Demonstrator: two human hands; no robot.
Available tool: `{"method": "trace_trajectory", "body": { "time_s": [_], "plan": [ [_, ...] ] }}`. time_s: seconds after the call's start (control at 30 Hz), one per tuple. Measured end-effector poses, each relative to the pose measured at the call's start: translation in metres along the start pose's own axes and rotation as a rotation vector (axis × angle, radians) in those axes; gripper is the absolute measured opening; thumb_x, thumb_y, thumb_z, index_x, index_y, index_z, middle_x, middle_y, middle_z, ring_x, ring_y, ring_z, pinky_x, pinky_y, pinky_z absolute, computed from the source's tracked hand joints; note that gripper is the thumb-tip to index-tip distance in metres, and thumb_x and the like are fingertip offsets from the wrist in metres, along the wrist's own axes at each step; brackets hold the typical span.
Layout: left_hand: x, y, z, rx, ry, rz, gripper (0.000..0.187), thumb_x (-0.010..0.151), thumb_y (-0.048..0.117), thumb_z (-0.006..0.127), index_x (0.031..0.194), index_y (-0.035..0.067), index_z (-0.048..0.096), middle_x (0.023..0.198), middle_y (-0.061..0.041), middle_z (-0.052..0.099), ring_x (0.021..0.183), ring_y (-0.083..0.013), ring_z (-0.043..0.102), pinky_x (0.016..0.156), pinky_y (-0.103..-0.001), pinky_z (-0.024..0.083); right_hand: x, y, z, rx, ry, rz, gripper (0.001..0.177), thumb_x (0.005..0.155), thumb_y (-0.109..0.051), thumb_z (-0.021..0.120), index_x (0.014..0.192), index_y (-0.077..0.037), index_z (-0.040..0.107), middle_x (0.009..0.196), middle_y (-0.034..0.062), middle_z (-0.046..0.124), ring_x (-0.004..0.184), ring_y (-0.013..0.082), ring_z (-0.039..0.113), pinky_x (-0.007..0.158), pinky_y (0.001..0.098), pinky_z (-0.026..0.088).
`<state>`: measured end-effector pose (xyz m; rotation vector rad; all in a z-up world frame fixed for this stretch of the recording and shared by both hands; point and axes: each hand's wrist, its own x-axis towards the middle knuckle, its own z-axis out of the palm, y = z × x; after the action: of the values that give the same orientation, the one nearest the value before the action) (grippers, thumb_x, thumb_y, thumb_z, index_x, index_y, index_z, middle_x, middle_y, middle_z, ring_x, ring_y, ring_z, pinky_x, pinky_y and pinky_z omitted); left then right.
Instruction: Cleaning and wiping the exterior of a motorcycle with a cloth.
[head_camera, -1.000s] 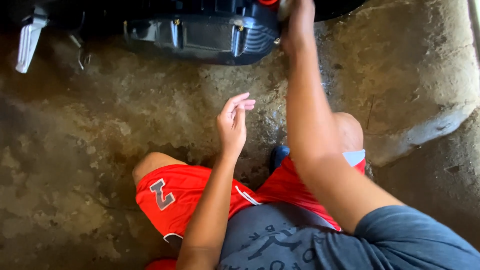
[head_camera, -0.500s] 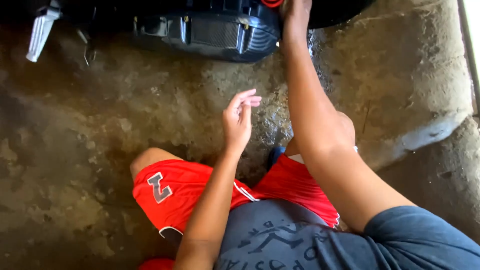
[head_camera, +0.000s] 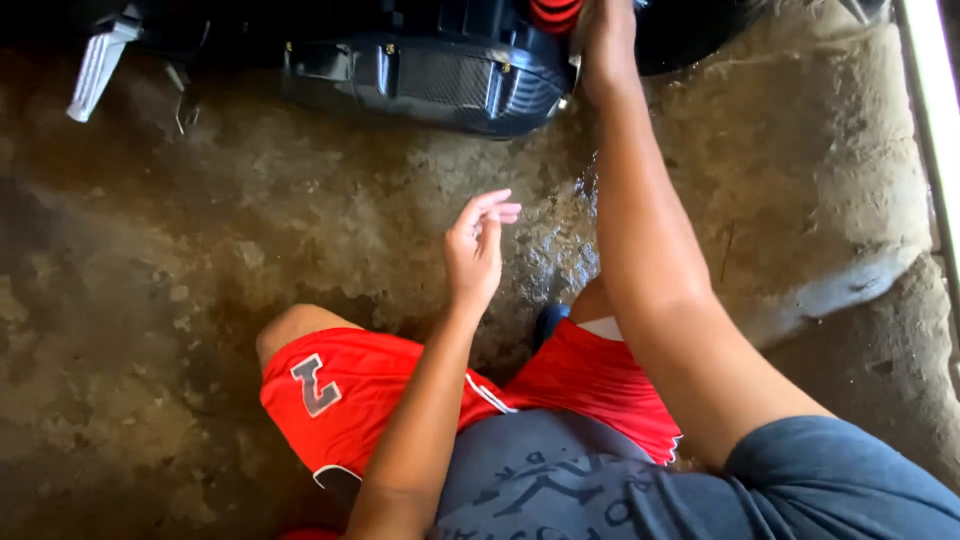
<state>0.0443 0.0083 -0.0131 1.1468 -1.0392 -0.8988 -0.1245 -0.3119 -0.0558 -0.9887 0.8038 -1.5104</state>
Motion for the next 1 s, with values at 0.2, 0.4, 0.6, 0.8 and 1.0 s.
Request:
{"method": "trace_trajectory", "body": {
  "time_s": [0.2, 0.4, 0.6, 0.8, 1.0],
  "plan": [
    [-0.003, 0.010, 0.006, 0.004, -0.074, -0.012, 0.027, 0.107, 0.004, 0.046, 0.126, -0.003, 0.064, 0.109, -0.015, 0.076, 0.099, -0.0179, 0.073, 0.090, -0.030, 0.056, -0.038, -0.026, 0.025, 0.292, -0.105, 0.016, 0.056, 0.098, -0.043, 0.066, 0.132, 0.001, 0.057, 0.128, 0.0107, 0.064, 0.121, 0.0234, 0.061, 0.108, 0.0412, 0.049],
    [-0.001, 0.008, -0.012, 0.013, -0.020, -0.084, 0.026, 0.109, 0.005, 0.046, 0.125, -0.003, 0.064, 0.108, -0.015, 0.076, 0.097, -0.0174, 0.073, 0.090, -0.029, 0.056, -0.051, -0.017, 0.031, 0.057, 0.388, -0.079, 0.065, 0.095, -0.050, 0.066, 0.131, 0.003, 0.054, 0.123, 0.0141, 0.065, 0.114, 0.0247, 0.063, 0.101, 0.0397, 0.050],
    [0.000, 0.004, -0.019, -0.027, -0.013, -0.068, 0.026, 0.109, 0.005, 0.046, 0.126, -0.003, 0.064, 0.109, -0.016, 0.076, 0.099, -0.0183, 0.072, 0.092, -0.030, 0.056, -0.031, -0.022, 0.023, 0.113, 0.176, -0.069, 0.061, 0.097, -0.049, 0.063, 0.128, 0.003, 0.057, 0.120, 0.0144, 0.065, 0.113, 0.0251, 0.063, 0.103, 0.0407, 0.051],
    [-0.004, 0.010, -0.019, -0.032, -0.035, -0.022, 0.025, 0.108, 0.003, 0.047, 0.126, -0.003, 0.064, 0.109, -0.015, 0.076, 0.099, -0.0186, 0.072, 0.091, -0.030, 0.056, -0.019, 0.028, -0.032, 0.573, -0.604, -0.196, 0.041, 0.120, -0.025, 0.036, 0.097, 0.000, 0.060, 0.087, 0.0100, 0.061, 0.081, 0.0224, 0.054, 0.074, 0.0356, 0.041],
    [-0.002, 0.013, -0.010, -0.058, -0.057, -0.050, 0.025, 0.108, 0.003, 0.047, 0.125, -0.003, 0.065, 0.109, -0.015, 0.076, 0.099, -0.0181, 0.072, 0.090, -0.029, 0.056, -0.054, -0.036, 0.034, 0.009, 0.317, -0.242, 0.042, 0.102, -0.039, 0.063, 0.121, -0.002, 0.056, 0.109, 0.0061, 0.067, 0.101, 0.0177, 0.063, 0.093, 0.0344, 0.051]
  ]
}}
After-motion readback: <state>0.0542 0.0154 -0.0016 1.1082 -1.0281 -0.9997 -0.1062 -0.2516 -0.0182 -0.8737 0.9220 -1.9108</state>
